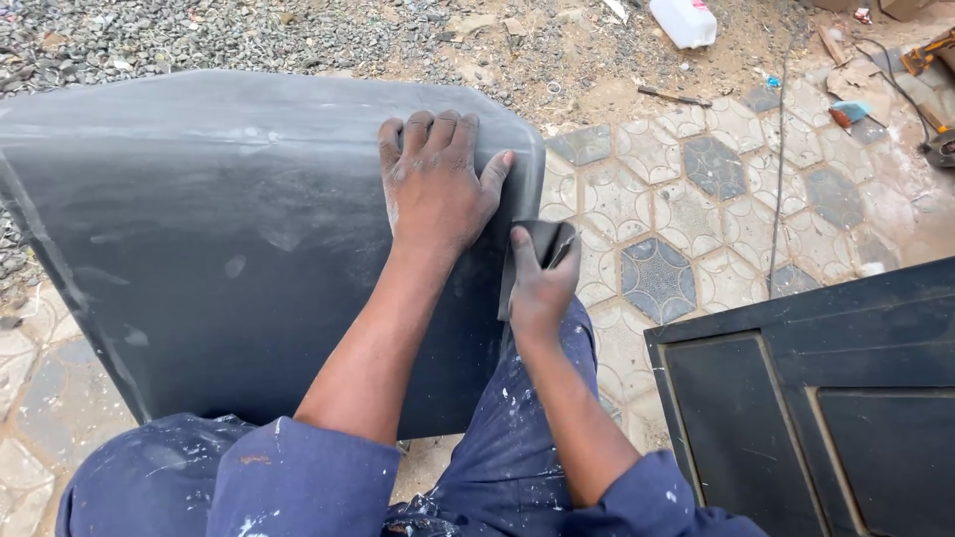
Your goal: The person is manually sanding a black furniture component with sandpaper, rotating it to reach different sides.
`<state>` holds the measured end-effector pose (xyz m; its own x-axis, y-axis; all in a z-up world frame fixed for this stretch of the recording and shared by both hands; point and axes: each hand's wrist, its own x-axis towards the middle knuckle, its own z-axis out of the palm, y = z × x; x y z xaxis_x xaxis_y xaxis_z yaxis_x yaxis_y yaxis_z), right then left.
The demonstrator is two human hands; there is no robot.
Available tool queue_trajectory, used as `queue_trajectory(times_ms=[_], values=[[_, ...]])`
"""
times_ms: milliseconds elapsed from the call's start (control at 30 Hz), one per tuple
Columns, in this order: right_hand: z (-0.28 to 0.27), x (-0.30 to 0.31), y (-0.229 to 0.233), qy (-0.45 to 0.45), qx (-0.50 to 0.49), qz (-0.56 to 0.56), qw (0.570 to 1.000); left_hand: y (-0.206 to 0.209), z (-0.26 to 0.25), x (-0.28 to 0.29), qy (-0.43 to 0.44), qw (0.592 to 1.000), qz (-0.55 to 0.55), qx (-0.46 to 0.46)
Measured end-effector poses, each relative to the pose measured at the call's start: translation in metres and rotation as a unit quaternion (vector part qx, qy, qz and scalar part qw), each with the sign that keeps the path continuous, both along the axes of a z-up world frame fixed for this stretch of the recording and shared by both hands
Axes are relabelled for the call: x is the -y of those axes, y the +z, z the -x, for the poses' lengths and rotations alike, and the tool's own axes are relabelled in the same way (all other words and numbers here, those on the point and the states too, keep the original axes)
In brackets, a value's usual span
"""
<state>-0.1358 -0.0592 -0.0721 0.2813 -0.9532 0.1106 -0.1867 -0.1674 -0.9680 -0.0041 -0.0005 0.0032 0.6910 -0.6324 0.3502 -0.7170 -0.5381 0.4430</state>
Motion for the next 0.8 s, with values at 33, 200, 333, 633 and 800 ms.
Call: queue_trajectory(times_ms=[33, 200, 333, 633, 800], values=[[-0.014, 0.012, 0.007, -0.002, 0.0, -0.002, 1.0, 0.003, 0.0, -0.001, -0.002, 1.0, -0.002, 0.0], [-0.07, 0.053, 0.049, 0.025, 0.183, -0.023, 0.982, -0.034, -0.011, 0.01, 0.026, 0.982, 0.095, 0.162], [-0.031, 0.022, 0.013, 0.033, 0.187, -0.019, 0.982, -0.029, -0.015, 0.009, 0.022, 0.989, 0.068, 0.132], [-0.062, 0.045, 0.02, 0.033, 0.349, -0.05, 0.935, -0.03, -0.013, 0.01, 0.015, 0.989, 0.069, 0.128], [-0.02, 0.008, 0.013, -0.026, 0.115, -0.039, 0.992, -0.03, -0.013, 0.009, 0.026, 0.986, 0.079, 0.145]])
